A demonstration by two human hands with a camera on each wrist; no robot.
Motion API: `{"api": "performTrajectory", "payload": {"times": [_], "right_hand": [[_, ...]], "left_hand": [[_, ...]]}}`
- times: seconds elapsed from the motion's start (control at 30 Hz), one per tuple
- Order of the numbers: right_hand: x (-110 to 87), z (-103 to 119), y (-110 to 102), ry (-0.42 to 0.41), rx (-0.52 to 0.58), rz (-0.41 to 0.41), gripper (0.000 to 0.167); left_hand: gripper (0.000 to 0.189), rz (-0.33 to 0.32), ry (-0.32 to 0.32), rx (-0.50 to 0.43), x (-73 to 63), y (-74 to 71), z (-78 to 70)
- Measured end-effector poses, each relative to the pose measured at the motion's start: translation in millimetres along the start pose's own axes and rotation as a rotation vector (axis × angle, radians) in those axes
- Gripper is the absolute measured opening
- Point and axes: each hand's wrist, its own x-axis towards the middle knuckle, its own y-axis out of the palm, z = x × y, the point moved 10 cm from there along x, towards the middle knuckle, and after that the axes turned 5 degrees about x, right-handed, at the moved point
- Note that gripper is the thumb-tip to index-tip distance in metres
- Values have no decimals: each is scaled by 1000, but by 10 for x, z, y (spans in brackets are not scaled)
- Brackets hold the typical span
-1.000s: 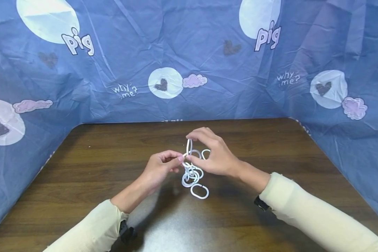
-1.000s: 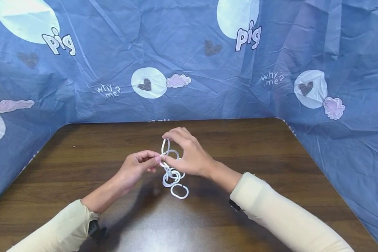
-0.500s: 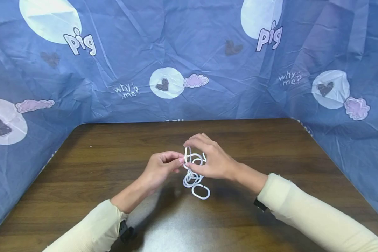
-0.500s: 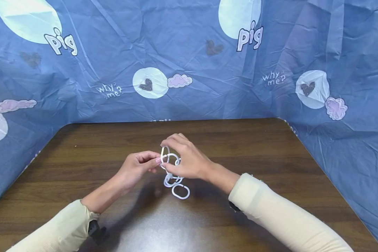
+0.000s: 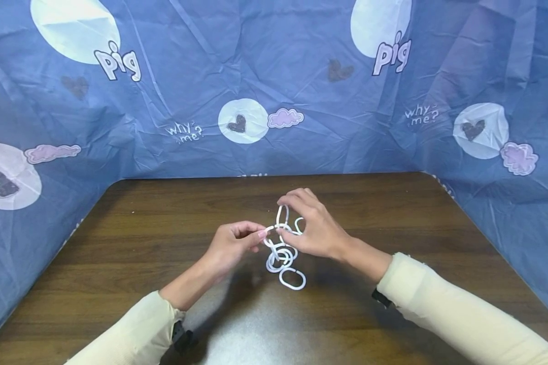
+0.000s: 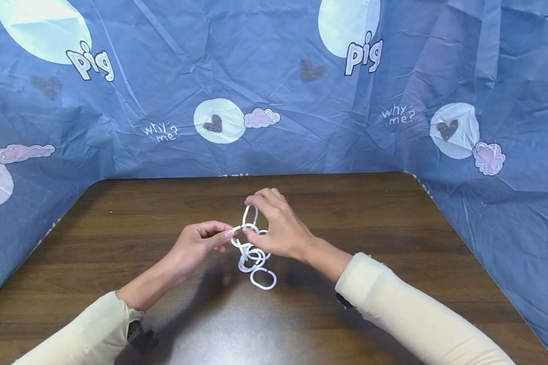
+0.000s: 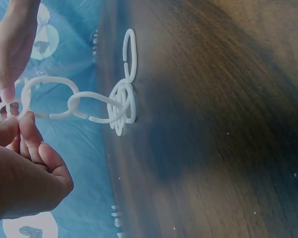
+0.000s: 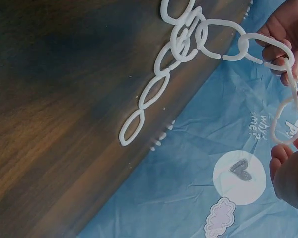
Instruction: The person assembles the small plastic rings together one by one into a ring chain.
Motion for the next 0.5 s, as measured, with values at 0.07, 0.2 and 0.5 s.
{"api": "performTrajectory", "payload": {"times": [0.07, 0.2, 0.5], "right_hand": [[-7, 5, -12, -3, -10, -7, 47], [-14, 23, -33, -21, -32, -23, 47], [-11, 112, -46, -99, -78, -25, 48]], "left_hand": [[17, -1, -5, 5, 0, 1, 15], [19, 12, -12, 10, 0, 19, 40], [22, 23, -32, 19, -5, 26, 77]]}}
